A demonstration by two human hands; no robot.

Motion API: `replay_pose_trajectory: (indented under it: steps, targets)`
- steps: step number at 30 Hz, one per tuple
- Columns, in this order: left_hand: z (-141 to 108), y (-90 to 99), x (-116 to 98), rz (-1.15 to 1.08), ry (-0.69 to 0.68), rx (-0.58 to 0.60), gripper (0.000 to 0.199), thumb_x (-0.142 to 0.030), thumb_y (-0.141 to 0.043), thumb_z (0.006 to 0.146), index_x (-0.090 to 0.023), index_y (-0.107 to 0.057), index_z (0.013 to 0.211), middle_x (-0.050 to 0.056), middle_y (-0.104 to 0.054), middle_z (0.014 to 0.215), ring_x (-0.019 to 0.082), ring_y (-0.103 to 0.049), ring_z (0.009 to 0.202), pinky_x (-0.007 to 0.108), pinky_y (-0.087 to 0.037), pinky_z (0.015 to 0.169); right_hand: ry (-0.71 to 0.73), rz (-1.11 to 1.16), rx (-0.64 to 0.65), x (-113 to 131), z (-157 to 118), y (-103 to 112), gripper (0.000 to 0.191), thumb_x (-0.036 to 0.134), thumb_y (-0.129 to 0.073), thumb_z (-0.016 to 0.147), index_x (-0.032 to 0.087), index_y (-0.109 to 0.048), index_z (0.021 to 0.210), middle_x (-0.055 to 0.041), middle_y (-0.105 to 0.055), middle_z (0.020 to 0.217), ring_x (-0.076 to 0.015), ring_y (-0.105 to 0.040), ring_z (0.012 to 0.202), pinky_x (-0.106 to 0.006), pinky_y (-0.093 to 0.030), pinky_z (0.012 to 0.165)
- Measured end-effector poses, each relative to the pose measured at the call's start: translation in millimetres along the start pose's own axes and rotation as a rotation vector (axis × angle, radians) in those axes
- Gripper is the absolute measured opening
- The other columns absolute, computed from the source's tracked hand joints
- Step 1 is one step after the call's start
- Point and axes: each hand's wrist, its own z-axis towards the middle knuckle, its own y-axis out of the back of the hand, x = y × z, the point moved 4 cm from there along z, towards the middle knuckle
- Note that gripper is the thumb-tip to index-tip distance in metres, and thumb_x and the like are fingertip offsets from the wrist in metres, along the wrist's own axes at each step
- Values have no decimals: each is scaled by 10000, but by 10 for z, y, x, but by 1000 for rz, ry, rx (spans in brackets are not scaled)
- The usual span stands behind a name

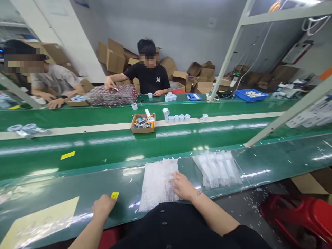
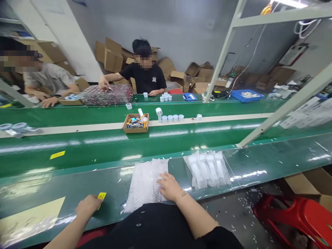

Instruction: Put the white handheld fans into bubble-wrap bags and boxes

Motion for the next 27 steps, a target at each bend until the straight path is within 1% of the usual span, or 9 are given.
replay_pose_trajectory:
  steps: [4,5,7,11,16,19,22,25,27]
  targets:
    - [22,-2,-37,-14,-23,15,131,-233,-534,703,-188,-655,680,127,-721,818,327,-668,978,334,-503,727,-425,-95,-438,-558,-303,583,550,259,-409,897,118,-354,1426,-237,-363,1456,-384,-322,1347,-595,-259,1079]
    - [24,-5,-35,-20,-13,23,137,-230,-533,706,-181,-658,675,134,-721,818,319,-677,949,326,-506,710,-553,-123,-497,-700,-375,680,625,271,-462,872,89,-296,1446,-265,-364,1436,-413,-353,1313,-599,-299,1045]
    - [25,-6,-22,-33,17,31,163,-243,-537,722,-160,-667,670,159,-722,858,311,-686,919,316,-511,689,-715,-149,-476,-916,-439,751,763,253,-562,804,41,-232,1458,-287,-425,1361,-421,-446,1227,-540,-382,987]
    - [-20,-22,-29,-57,73,24,185,-232,-552,737,-124,-702,740,188,-722,970,328,-679,959,326,-520,702,-741,-130,-318,-1060,-364,597,786,152,-553,776,-8,-193,1456,-295,-499,1250,-378,-555,1128,-443,-442,919]
    - [-171,-102,-97,-62,90,-53,305,-145,-501,788,-51,-661,1031,248,-664,1122,362,-603,1122,382,-485,852,-816,-125,-223,-1139,-359,468,837,277,-555,801,-18,-107,1444,-309,-509,1196,-335,-665,908,-428,-494,758]
    - [-220,-157,-70,-83,87,-96,363,-129,-474,827,-42,-579,1163,232,-651,1150,308,-604,1132,335,-465,876,-779,-161,-177,-1192,-362,471,789,315,-575,783,0,-200,1402,-274,-547,1141,-376,-626,1005,-454,-468,819]
    - [-210,-206,5,-107,112,-95,346,-156,-506,833,-57,-571,1159,205,-675,1105,283,-640,1069,304,-481,818,-668,-265,-164,-1211,-327,414,700,263,-578,771,-14,-286,1344,-277,-540,1126,-415,-550,1112,-468,-403,910]
    - [-218,-251,20,-109,87,-88,338,-140,-499,834,-71,-583,1153,198,-684,1081,277,-654,1038,314,-487,809,-590,-356,-220,-1207,-325,328,634,209,-545,784,-39,-309,1319,-319,-490,1155,-430,-544,1105,-452,-376,923]
    - [-277,-289,-14,-92,13,-100,384,-90,-470,829,-91,-572,1199,193,-652,1170,268,-608,1134,333,-453,914,-585,-376,-289,-1204,-363,310,663,209,-552,778,-11,-291,1347,-359,-391,1271,-452,-520,1135,-455,-374,918]
